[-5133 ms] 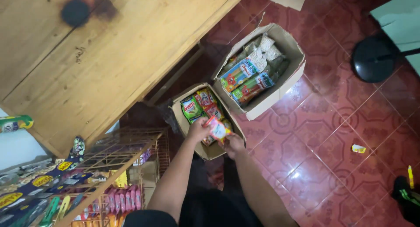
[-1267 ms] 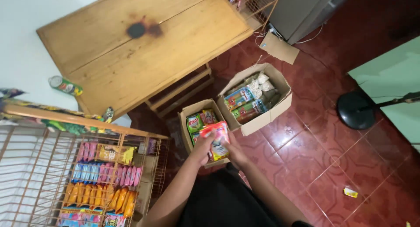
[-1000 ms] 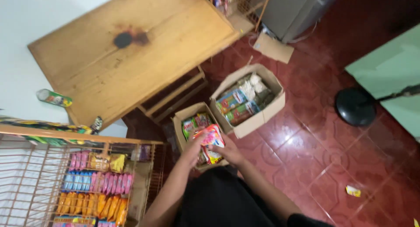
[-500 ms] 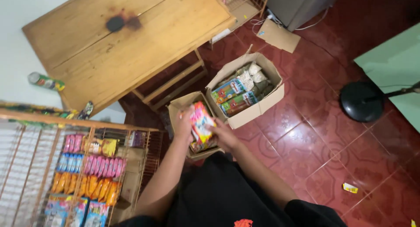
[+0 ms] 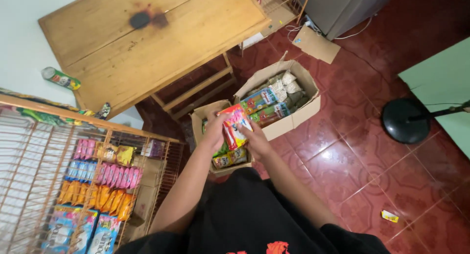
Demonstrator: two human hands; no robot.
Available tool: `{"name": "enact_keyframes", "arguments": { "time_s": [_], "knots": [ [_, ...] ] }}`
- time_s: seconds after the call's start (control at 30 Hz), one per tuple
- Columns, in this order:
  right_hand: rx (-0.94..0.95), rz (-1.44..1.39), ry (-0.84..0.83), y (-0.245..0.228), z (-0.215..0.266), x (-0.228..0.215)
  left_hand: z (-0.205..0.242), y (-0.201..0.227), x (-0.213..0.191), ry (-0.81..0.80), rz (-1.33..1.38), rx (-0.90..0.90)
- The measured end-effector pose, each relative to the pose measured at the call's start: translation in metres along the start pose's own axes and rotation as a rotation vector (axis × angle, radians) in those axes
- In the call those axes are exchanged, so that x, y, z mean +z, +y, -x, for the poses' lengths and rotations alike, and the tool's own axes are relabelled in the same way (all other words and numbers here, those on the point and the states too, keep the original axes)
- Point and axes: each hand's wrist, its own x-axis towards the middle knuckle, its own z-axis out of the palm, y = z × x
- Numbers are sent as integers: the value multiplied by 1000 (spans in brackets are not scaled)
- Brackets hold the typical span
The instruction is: Organize detergent sachets by taking them out of boxes and placing them onto a wire rack shelf.
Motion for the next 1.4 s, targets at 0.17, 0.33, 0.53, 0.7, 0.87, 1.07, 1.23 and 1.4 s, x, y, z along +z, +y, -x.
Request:
{"name": "enact_keyframes", "arguments": {
  "time_s": [0.17, 0.33, 0.53, 0.7, 0.87, 1.07, 1.23, 1.4],
  "knots": [
    [-52, -90, 114, 42, 2, -26, 9, -47, -30, 20, -49, -191],
    [31, 187, 147, 64, 1, -54, 40, -102, -40, 89, 85, -203],
    [366, 325, 153, 87, 6, -71, 40, -157, -73, 235, 108, -225],
    [212, 261, 148, 81, 8, -61, 44, -129, -55, 195, 62, -78],
    [198, 374, 163, 90, -4, -54, 36, -147, -95, 252, -65, -100],
    [305, 210, 211, 165, -7, -83, 49, -165, -154, 223, -91, -251],
    [257, 264, 139, 180, 1, -54, 49, -164, -187, 240, -135, -328],
    [421, 334, 321, 238, -26, -71, 31, -193, -238, 300, -461, -425]
  ]
}}
